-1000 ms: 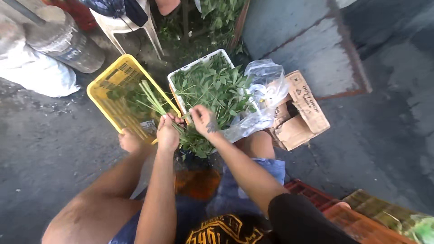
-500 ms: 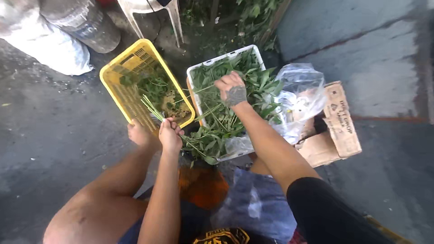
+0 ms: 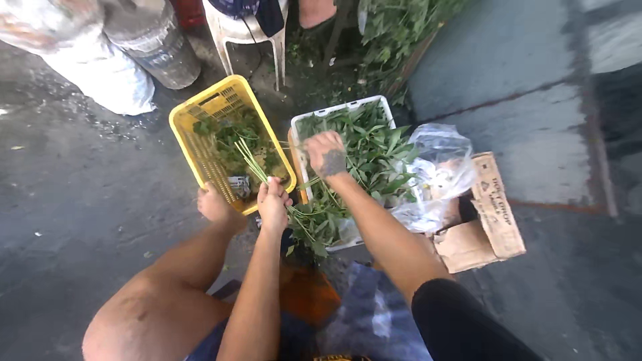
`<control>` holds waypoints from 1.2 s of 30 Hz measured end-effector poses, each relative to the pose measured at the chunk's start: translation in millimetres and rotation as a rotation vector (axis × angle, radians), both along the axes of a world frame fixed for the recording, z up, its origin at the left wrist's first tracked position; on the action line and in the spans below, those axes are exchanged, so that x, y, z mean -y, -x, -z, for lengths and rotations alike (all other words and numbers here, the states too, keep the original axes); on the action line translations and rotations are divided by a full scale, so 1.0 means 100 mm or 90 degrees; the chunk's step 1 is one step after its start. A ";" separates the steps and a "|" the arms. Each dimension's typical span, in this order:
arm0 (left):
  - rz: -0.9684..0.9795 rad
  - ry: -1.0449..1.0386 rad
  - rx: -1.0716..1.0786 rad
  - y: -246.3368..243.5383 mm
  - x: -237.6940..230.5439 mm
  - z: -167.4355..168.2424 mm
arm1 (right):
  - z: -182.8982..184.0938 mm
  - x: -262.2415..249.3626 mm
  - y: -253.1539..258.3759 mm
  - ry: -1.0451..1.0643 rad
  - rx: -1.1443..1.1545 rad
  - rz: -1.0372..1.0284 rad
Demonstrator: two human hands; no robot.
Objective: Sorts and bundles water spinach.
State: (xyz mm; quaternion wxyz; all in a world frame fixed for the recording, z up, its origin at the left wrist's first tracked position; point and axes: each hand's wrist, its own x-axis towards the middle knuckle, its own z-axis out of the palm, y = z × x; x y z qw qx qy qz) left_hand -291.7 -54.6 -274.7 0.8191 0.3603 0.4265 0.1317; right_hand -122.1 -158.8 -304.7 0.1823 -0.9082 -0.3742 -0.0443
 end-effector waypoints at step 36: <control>0.181 -0.092 0.308 0.02 0.47 -1.92 | -1.94 1.49 1.37 -0.319 -0.378 0.039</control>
